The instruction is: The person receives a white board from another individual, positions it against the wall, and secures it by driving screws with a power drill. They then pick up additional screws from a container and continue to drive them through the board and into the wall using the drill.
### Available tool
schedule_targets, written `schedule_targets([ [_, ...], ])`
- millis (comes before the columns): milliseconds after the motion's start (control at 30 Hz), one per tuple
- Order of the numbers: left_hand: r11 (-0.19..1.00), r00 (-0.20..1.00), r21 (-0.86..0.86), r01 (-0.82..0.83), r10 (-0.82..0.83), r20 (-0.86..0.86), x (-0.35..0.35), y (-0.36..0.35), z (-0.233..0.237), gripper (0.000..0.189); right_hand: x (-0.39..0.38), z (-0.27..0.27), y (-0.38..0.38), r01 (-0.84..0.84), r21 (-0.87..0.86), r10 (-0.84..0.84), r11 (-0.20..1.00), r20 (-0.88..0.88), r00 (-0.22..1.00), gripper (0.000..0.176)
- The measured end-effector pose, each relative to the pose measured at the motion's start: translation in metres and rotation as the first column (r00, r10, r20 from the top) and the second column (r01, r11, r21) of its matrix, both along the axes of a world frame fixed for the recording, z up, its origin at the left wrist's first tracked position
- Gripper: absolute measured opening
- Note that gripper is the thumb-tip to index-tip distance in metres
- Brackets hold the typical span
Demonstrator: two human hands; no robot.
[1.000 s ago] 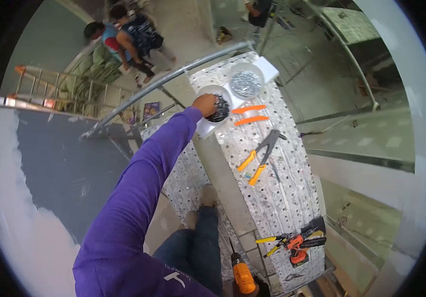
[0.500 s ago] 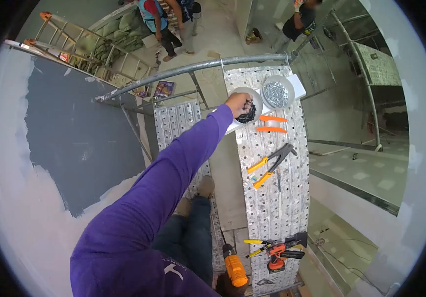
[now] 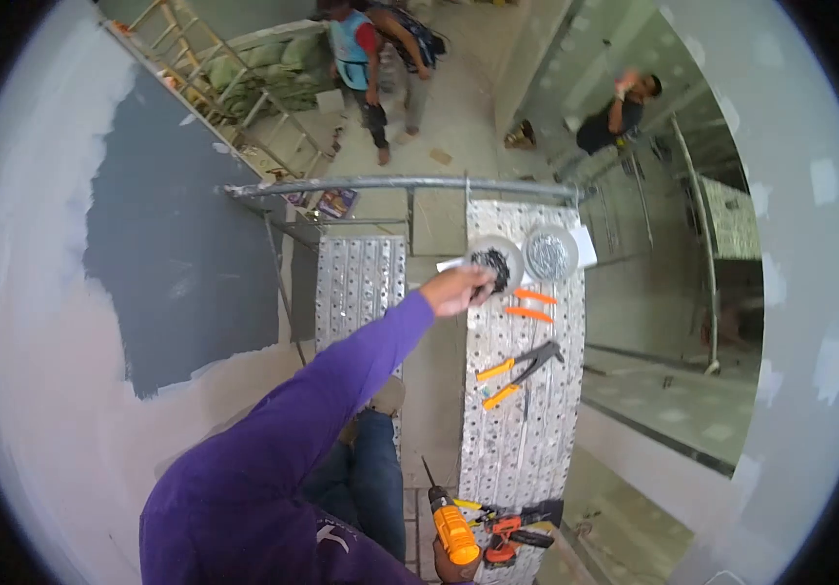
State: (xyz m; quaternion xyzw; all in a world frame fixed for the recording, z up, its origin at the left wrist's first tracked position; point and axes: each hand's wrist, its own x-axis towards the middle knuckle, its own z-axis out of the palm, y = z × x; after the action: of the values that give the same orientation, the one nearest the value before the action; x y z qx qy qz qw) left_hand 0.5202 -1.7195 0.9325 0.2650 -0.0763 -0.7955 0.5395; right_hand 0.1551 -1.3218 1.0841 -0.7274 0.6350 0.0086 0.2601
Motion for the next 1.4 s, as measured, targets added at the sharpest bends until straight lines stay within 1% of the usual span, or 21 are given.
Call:
schedule_targets([
  [67, 0.966, 0.988, 0.211, -0.152, 0.157, -0.007, 0.017, 0.051, 0.031, 0.013, 0.004, 0.001, -0.009, -0.08, -0.123, 0.072, 0.989, -0.065, 0.995, 0.062],
  [133, 0.995, 0.972, -0.03, -0.096, 0.087, -0.218, 0.046, 0.114, 0.036, 0.02, 0.012, 0.011, -0.028, -0.091, -0.085, 0.096, 0.992, 0.053, 0.994, 0.057],
  [200, 0.954, 0.919, 0.259, -0.153, 0.234, -0.319, 0.06, 0.17, 0.071, 0.019, 0.027, 0.022, -0.049, -0.12, -0.036, 0.124, 0.992, 0.169, 0.978, 0.052],
  [267, 0.881, 0.879, 0.415, -0.228, 0.369, -0.302, 0.073, 0.225, 0.103, 0.02, 0.05, 0.032, -0.07, -0.164, -0.005, 0.159, 0.987, 0.278, 0.947, 0.048],
  [333, 0.879, 0.812, 0.321, -0.353, 0.459, -0.361, 0.089, 0.277, 0.124, 0.021, 0.071, 0.04, -0.083, -0.21, 0.001, 0.195, 0.978, 0.373, 0.907, 0.043],
  [433, 0.851, 0.77, 0.105, -0.515, 0.513, -0.38, 0.113, 0.341, 0.194, 0.021, 0.104, 0.063, -0.099, -0.282, -0.042, 0.268, 0.958, 0.475, 0.838, 0.037],
  [500, 0.802, 0.735, 0.022, -0.596, 0.557, -0.386, 0.12, 0.377, 0.221, 0.021, 0.119, 0.076, -0.098, -0.327, -0.155, 0.361, 0.932, 0.45, 0.817, 0.033],
  [600, 0.755, 0.729, 0.052, -0.654, 0.647, -0.224, 0.128, 0.431, 0.237, 0.024, 0.142, 0.064, -0.089, -0.314, -0.215, 0.36, 0.925, 0.762, 0.539, 0.036],
  [633, 0.734, 0.723, 0.088, -0.673, 0.679, -0.129, 0.126, 0.452, 0.252, 0.027, 0.159, 0.082, -0.077, -0.277, 0.053, 0.074, 0.959, 0.901, 0.428, 0.039],
  [667, 0.736, 0.739, 0.075, -0.673, 0.673, 0.034, 0.124, 0.471, 0.26, 0.03, 0.178, 0.11, -0.071, -0.281, 0.324, -0.237, 0.904, 0.924, 0.301, 0.049],
  [700, 0.74, 0.736, 0.067, -0.67, 0.649, 0.193, 0.118, 0.491, 0.266, 0.033, 0.183, 0.136, -0.07, -0.384, 0.008, 0.21, 0.923, 0.828, 0.521, 0.038],
  [733, 0.745, 0.716, 0.062, -0.664, 0.609, 0.341, 0.111, 0.511, 0.27, 0.037, 0.188, 0.152, -0.064, -0.438, -0.141, 0.383, 0.888, 0.754, 0.534, 0.029],
  [800, 0.71, 0.691, 0.125, -0.693, 0.604, 0.397, 0.102, 0.553, 0.275, 0.041, 0.199, 0.194, -0.046, -0.553, -0.283, 0.602, 0.784, 0.564, 0.565, 0.026],
  [900, 0.598, 0.646, 0.247, -0.763, 0.694, 0.318, 0.085, 0.613, 0.264, 0.039, 0.201, 0.214, -0.018, -0.536, -0.288, 0.574, 0.794, 0.646, 0.503, 0.026],
  [1000, 0.595, 0.62, 0.194, -0.78, 0.693, 0.367, 0.068, 0.655, 0.263, 0.031, 0.199, 0.225, 0.007, -0.663, -0.121, 0.582, 0.739, 0.61, 0.538, 0.025],
  [1033, 0.555, 0.583, 0.186, -0.811, 0.735, 0.346, 0.059, 0.665, 0.267, 0.026, 0.203, 0.268, 0.015, -0.566, 0.462, 0.384, 0.683, 0.432, 0.816, 0.025],
  [1133, 0.432, 0.454, 0.138, -0.891, 0.846, 0.279, 0.057, 0.671, 0.294, 0.014, 0.199, 0.232, 0.038, -0.719, -0.08, 0.48, 0.69, 0.794, 0.372, 0.026],
  [1267, 0.311, 0.315, 0.052, -0.949, 0.933, 0.173, 0.065, 0.673, 0.34, 0.011, 0.214, 0.256, 0.063, -0.695, -0.229, 0.506, 0.682, 0.833, 0.222, 0.028],
  [1300, 0.302, 0.3, 0.013, -0.953, 0.942, 0.149, 0.066, 0.672, 0.358, 0.01, 0.212, 0.278, 0.069, -0.662, -0.169, 0.291, 0.73, 0.953, 0.078, 0.027],
  [1333, 0.291, 0.286, -0.024, -0.956, 0.95, 0.126, 0.068, 0.673, 0.37, 0.01, 0.215, 0.277, 0.069, -0.679, -0.214, 0.38, 0.702, 0.919, 0.104, 0.028],
  [1400, 0.303, 0.282, -0.071, -0.95, 0.934, 0.22, 0.076, 0.675, 0.384, 0.013, 0.221, 0.27, 0.064, -0.717, -0.296, 0.554, 0.631, 0.819, 0.15, 0.028],
])
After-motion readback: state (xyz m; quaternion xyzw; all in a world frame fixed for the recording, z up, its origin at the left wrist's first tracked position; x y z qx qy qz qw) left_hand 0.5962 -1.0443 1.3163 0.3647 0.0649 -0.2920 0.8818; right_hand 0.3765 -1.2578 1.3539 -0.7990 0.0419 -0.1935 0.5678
